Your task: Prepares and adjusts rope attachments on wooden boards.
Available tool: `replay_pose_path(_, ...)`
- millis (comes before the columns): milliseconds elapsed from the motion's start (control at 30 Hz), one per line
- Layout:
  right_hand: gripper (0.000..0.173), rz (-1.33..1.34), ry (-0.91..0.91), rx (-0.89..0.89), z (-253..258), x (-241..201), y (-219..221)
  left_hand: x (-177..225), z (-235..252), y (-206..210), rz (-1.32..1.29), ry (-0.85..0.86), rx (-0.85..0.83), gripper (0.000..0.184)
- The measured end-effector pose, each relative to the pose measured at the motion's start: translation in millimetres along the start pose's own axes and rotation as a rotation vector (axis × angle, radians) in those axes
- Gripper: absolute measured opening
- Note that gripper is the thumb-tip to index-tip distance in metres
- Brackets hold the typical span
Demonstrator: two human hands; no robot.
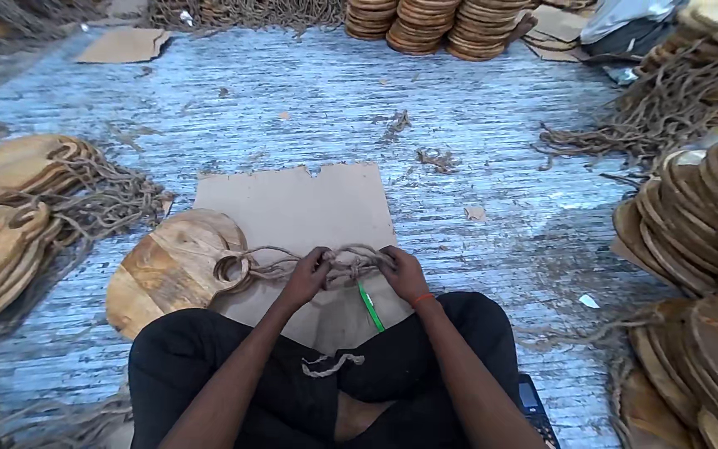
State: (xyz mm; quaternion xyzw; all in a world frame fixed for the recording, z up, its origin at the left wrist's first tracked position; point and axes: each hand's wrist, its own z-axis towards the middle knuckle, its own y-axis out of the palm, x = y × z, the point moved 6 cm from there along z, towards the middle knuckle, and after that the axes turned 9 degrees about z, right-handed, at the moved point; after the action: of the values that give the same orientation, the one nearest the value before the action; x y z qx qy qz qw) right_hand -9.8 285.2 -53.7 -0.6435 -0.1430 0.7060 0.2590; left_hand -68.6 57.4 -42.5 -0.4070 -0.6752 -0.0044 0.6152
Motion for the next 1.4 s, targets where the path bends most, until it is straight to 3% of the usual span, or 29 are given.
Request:
replay_pose_path(200, 0.031, -0.039, 0.292, 0.205, -7.2, 23.2, -7.6, -28.2, 9.2, 3.7, -0.122, -0.187, 0.051, 0.036)
replay_pose_path(267, 0.029, -0.107, 0.254, 0.174, -4.4, 22.1, 0.4, -32.4, 9.0, 7.3, -0.076, -0.250, 0.026, 0.035)
replay_pose_path(400, 0.021, -0.134, -0.014, 0.087, -3.1, 5.9, 19.5, -35.1, 9.2, 2.5, -0.069, -0.260, 0.045, 0.029)
replay_pose_path(433, 0.027, -0.114, -0.085, 0.071, -4.4, 0.8, 24.4, -32.2, 8.5, 1.8, -0.093, -0.229, 0.033, 0.026)
replay_pose_path(533, 0.068, -0.024, -0.161, -0.048, -11.7, -17.7, 42.0, -16.3, 4.0, 5.3, -0.144, -0.111, -0.074, 0.019)
replay_pose_path(600, 0.076, 0.024, -0.077, -0.166, -17.9, -21.9, 55.0, -9.0, -0.5, 8.8, -0.160, -0.061, -0.121, 0.019)
replay_pose_path(733, 0.041, 0.187, 0.307, -0.439, -22.4, -0.8, 59.3, -16.7, -7.0, 23.7, 0.029, -0.092, -0.310, 0.032)
replay_pose_path(800, 0.035, 0.141, 0.494, -0.648, -29.6, 10.5, 52.6, -24.4, -12.4, 41.3, 0.177, -0.180, -0.503, 0.039)
replay_pose_path(867, 0.035, 0.033, 0.528, -0.744, -34.3, 20.1, 48.0, -34.7, -13.0, 57.5, 0.277, -0.244, -0.611, 0.040)
replay_pose_path(967, 0.040, 0.027, 0.499, -0.710, -28.6, 25.0, 48.0, -46.3, -1.9, 60.2, 0.364, -0.240, -0.498, 0.038)
replay_pose_path(1067, 0.031, 0.058, 0.441, -0.419, -9.7, 26.1, 44.5, -45.6, 19.1, 46.5, 0.425, -0.096, -0.204, 0.035)
replay_pose_path(1167, 0.024, -0.087, 0.355, -0.235, 3.4, 17.7, 37.2, -41.3, 27.4, 45.9, 0.396, -0.015, -0.073, 0.031)
replay_pose_path(1267, 0.024, -0.250, 0.353, -0.261, 5.6, 23.4, 40.9, -47.0, 29.8, 56.0, 0.335, -0.042, -0.047, 0.033)
replay_pose_path(1400, 0.024, -0.237, 0.394, -0.306, 3.8, 28.0, 47.9, -45.5, 27.6, 60.2, 0.272, -0.133, -0.024, 0.033)
